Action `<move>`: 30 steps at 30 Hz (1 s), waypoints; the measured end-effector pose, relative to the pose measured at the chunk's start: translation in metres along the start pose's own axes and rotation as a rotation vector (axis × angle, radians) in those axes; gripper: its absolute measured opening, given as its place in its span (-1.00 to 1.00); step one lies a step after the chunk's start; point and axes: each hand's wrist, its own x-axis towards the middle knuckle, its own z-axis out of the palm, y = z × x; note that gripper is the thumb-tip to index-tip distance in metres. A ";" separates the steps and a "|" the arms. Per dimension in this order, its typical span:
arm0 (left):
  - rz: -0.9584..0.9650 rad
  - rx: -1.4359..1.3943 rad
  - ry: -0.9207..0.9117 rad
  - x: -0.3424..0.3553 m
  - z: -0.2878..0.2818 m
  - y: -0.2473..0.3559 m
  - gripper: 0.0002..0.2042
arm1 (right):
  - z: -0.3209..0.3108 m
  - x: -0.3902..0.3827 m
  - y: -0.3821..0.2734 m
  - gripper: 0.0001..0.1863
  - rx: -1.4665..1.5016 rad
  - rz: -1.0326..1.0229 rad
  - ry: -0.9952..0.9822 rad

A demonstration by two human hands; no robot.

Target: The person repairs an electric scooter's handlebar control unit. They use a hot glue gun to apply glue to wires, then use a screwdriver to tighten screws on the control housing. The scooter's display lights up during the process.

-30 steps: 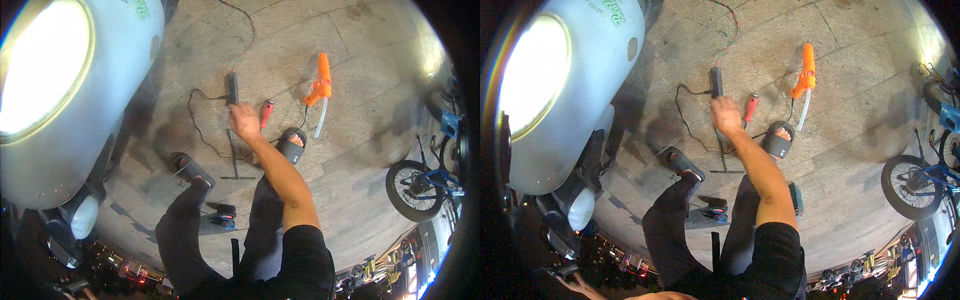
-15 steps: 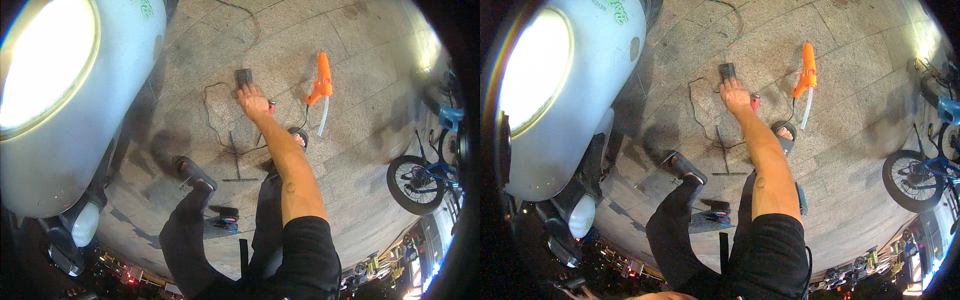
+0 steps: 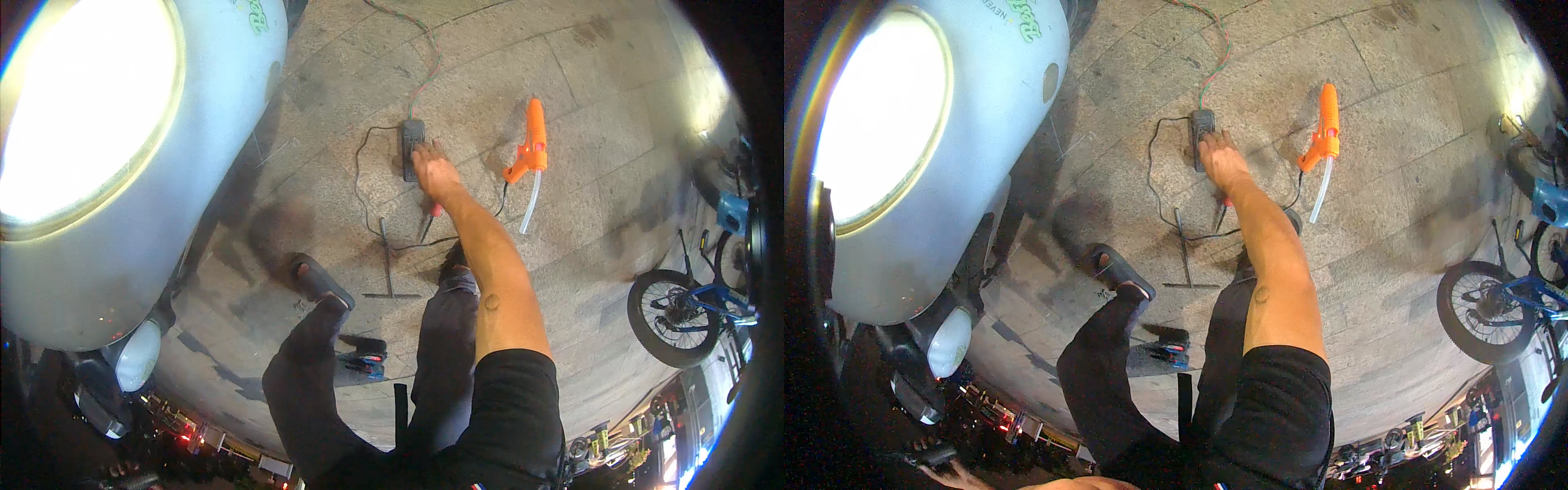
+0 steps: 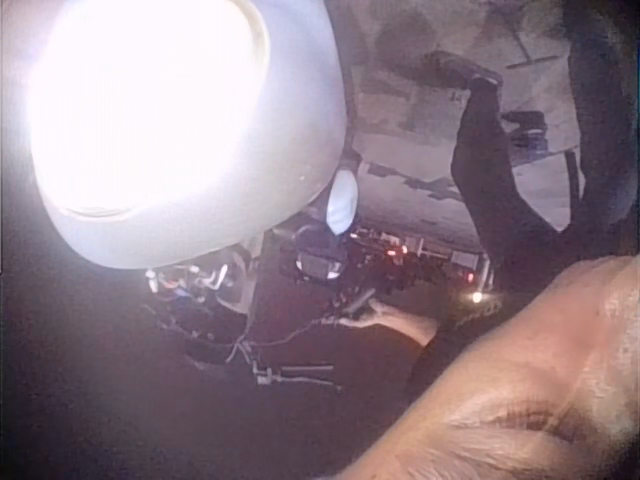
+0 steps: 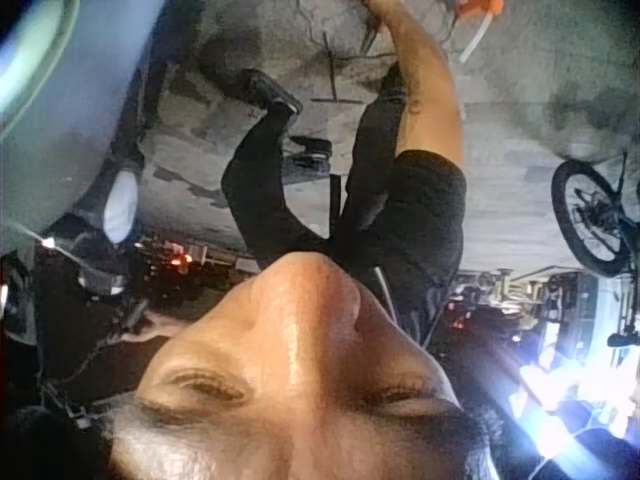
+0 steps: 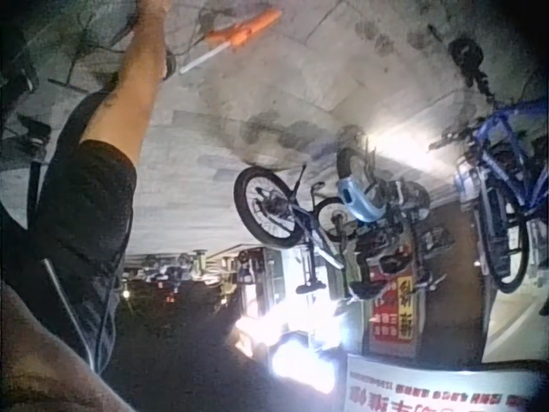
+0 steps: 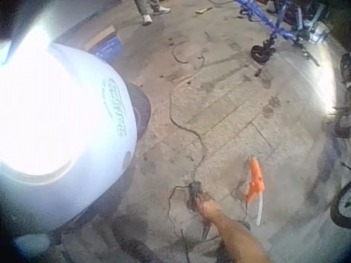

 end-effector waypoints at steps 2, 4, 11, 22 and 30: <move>-0.021 -0.048 0.018 -0.002 0.000 0.005 -0.50 | -0.002 -0.001 -0.004 -0.77 -0.036 -0.018 -0.015; -0.024 -0.076 0.009 -0.003 -0.002 0.010 -0.50 | -0.009 -0.001 -0.010 -0.76 -0.005 0.004 -0.071; 0.244 0.337 -0.389 -0.006 -0.029 0.000 -0.34 | -0.041 -0.012 -0.004 -0.53 0.583 0.658 0.121; -0.579 -0.450 -0.093 -0.043 0.029 0.077 -0.51 | -0.315 -0.262 -0.235 -0.63 0.731 0.278 -0.235; -0.696 -0.615 -0.108 -0.042 0.041 0.105 -0.67 | -0.570 -0.329 -0.356 -0.73 0.901 0.201 -0.436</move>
